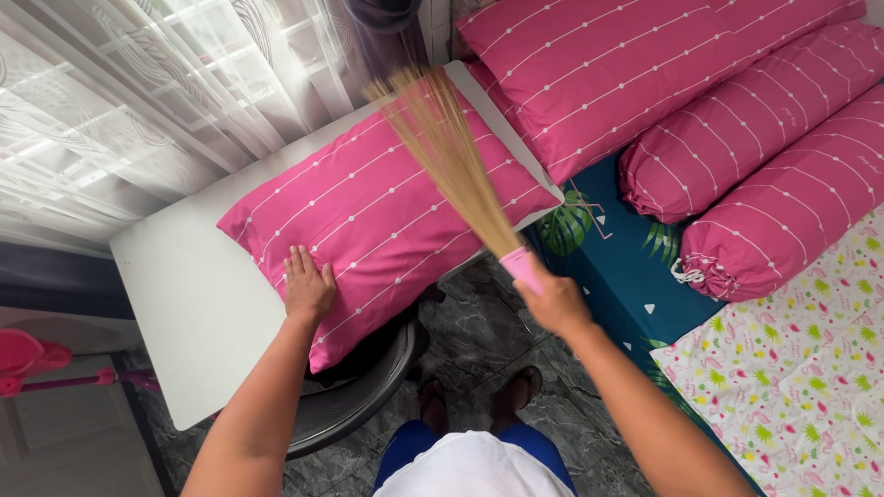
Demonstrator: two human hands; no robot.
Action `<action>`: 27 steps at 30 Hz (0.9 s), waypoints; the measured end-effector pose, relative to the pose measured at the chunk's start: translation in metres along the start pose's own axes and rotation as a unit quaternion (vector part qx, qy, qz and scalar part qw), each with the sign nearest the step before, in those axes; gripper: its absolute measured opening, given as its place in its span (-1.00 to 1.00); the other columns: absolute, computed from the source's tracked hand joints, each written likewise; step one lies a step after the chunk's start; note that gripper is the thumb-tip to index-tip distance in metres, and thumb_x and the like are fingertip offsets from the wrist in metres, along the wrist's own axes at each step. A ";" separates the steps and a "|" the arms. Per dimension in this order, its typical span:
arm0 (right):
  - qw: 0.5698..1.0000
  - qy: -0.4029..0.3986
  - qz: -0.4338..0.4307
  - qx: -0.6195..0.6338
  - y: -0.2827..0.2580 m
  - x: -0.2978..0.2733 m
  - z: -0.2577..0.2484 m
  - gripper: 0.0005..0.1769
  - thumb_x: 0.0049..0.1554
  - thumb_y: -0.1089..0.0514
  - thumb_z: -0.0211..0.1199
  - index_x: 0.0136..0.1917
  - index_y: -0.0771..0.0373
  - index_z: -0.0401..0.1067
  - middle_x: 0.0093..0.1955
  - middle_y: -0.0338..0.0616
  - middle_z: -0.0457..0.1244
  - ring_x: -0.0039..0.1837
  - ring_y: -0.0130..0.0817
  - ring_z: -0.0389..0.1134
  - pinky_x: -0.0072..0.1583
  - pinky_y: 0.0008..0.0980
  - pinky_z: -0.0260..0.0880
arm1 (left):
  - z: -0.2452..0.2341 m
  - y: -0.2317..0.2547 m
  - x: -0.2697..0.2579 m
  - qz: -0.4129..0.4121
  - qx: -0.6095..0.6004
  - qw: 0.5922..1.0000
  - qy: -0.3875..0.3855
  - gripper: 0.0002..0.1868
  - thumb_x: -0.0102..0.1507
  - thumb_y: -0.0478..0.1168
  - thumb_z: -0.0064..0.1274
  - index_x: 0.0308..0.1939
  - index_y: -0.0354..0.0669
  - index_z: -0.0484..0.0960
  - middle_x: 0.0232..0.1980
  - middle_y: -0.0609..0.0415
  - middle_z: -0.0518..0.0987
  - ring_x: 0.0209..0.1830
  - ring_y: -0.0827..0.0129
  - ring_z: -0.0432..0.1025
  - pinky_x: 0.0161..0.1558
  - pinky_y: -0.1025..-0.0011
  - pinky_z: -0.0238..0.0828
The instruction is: The person is cleaning and tidying a bed by dusting it with a broom and arranging the pillows.
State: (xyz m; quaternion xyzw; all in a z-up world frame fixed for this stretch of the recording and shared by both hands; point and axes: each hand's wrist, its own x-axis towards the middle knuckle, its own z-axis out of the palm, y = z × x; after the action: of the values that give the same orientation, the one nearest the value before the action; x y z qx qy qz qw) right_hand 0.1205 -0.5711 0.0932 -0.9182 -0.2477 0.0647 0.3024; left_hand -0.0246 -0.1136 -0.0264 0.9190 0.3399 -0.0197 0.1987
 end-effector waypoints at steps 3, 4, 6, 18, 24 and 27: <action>0.996 -0.091 0.012 0.019 -0.027 -0.008 0.021 -0.33 0.18 -0.11 0.25 0.48 0.10 0.23 -0.09 0.24 0.41 -0.01 0.17 0.49 0.00 -0.02 0.53 | 0.014 -0.007 0.005 -0.010 0.000 1.000 0.002 -0.15 0.40 0.16 -0.36 0.60 -0.33 -0.12 0.68 -0.22 -0.17 0.67 -0.14 -0.25 0.55 0.07 -0.27; 0.991 -0.134 0.002 0.018 -0.048 -0.014 0.021 -0.30 0.16 -0.11 0.26 0.50 0.08 0.20 -0.07 0.25 0.40 0.00 0.19 0.48 0.00 -0.01 0.51 | 0.025 -0.019 0.010 0.008 0.022 1.000 0.013 -0.18 0.41 0.13 -0.35 0.61 -0.31 -0.08 0.69 -0.23 -0.15 0.68 -0.15 -0.24 0.58 0.06 -0.26; 0.985 -0.174 -0.009 0.016 -0.075 -0.024 0.012 -0.26 0.15 -0.10 0.28 0.52 0.05 0.18 -0.04 0.26 0.39 0.01 0.21 0.46 0.00 0.00 0.49 | 0.031 -0.027 0.014 0.027 0.044 0.998 0.025 -0.21 0.42 0.10 -0.34 0.61 -0.30 -0.05 0.69 -0.24 -0.13 0.69 -0.17 -0.23 0.60 0.06 -0.26; 0.999 -0.026 0.042 -0.019 -0.021 0.015 -0.001 -0.33 0.16 -0.06 0.27 0.47 0.16 0.28 -0.16 0.30 0.37 -0.07 0.29 0.42 -0.11 0.13 0.45 | 0.009 -0.009 0.003 0.029 0.028 0.999 0.023 -0.14 0.43 0.16 -0.38 0.57 -0.46 -0.12 0.65 -0.35 -0.17 0.67 -0.16 -0.28 0.58 0.09 -0.34; 0.981 -0.180 -0.046 0.053 -0.070 -0.026 0.010 -0.28 0.09 -0.13 0.32 0.46 0.09 0.28 -0.03 0.34 0.36 0.07 0.20 0.46 0.02 -0.01 0.51 | 0.036 -0.029 0.011 0.060 0.078 0.995 0.029 -0.21 0.45 0.12 -0.36 0.57 -0.41 -0.04 0.67 -0.31 -0.12 0.70 -0.18 -0.26 0.62 0.09 -0.35; 0.974 -0.202 -0.089 0.047 -0.065 -0.028 -0.009 -0.29 0.10 -0.14 0.31 0.47 0.09 0.32 0.04 0.29 0.38 0.10 0.24 0.42 0.06 0.00 0.47 | 0.022 -0.020 0.009 0.107 0.162 0.981 0.031 -0.29 0.46 0.09 -0.30 0.53 -0.36 0.05 0.68 -0.31 -0.09 0.73 -0.18 -0.24 0.66 0.03 -0.32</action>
State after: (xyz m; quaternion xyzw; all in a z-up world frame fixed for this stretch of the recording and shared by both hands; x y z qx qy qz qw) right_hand 0.0719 -0.5443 0.1372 -0.8454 -0.3807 0.2332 0.2931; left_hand -0.0283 -0.1025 -0.0554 0.9702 0.2382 -0.0246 0.0380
